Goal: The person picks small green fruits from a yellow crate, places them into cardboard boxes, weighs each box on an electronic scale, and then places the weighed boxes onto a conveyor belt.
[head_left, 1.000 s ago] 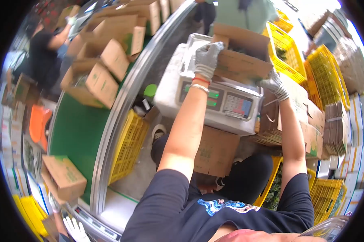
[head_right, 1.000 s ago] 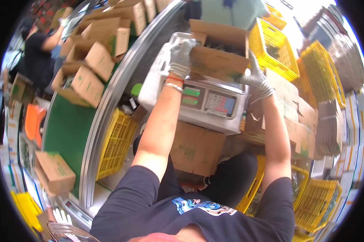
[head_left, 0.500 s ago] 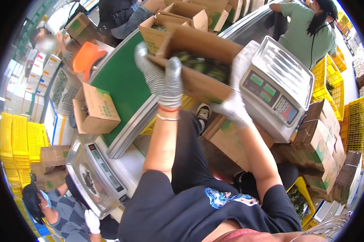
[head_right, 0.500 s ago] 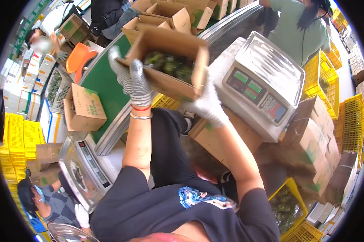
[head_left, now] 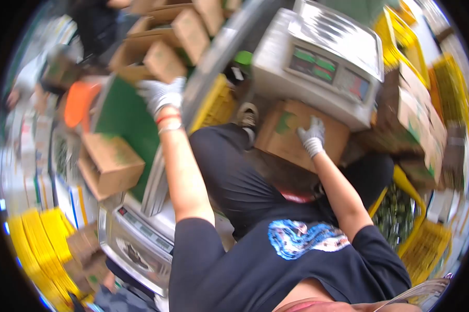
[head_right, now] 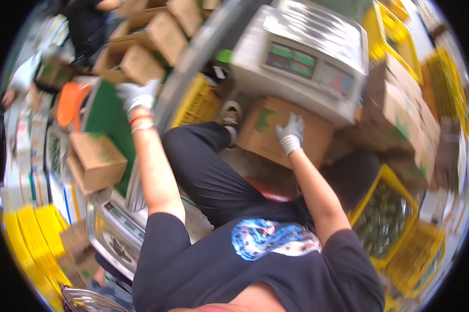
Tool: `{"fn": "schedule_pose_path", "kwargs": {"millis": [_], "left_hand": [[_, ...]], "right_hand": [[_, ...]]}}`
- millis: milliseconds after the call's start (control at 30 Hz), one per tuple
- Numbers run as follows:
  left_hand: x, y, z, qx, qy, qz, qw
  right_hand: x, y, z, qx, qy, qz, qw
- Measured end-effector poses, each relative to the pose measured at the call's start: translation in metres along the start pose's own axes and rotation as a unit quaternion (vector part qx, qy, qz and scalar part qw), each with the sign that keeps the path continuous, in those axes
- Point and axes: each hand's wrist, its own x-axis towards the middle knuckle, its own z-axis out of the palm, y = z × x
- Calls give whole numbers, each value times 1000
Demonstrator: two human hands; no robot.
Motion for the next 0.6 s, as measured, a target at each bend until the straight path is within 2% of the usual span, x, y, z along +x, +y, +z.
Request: {"fn": "schedule_pose_path", "kwargs": {"millis": [67,100,133,167,200,233,267,333,367,400,433,500,533,600], "left_hand": [[-69,40,7,-139,55,139,979],[-104,57,16,-214,88,200,952],[-134,67,49,-254,-130,194,939],[-158,44,137,-159,-50,329,930],[-195,34,166,-94,-267,234,930],[-230,-6,244,25,-324,173,930],[-246,-16,241,-81,-471,120,870],[-269,-17,241,29,-441,174,880],[-270,-21,239,-14,-490,157,858],[-260,-11,233,-65,-529,144,834],[-259,-15,234,-64,-531,179,826],[-260,-27,247,-39,-495,236,835],[-268,-6,225,19,-461,202,864],[-274,-6,212,10,-435,206,876]], "right_hand": [[-3,69,-2,-21,-14,129,991],[-13,95,-4,-25,-19,186,982],[-31,109,-8,-35,-9,192,981],[-34,105,-14,-42,7,183,982],[-32,95,-22,-48,25,168,984],[-32,87,-32,-26,21,246,969],[-28,92,-33,-2,11,261,965],[-28,95,-40,48,-16,294,954],[-33,95,-41,61,-6,263,963],[-34,109,-11,130,12,228,965],[-27,122,13,202,46,183,961],[-33,87,-17,152,34,294,943],[-26,95,-18,136,13,308,941],[-28,100,-28,104,40,327,938]]}}
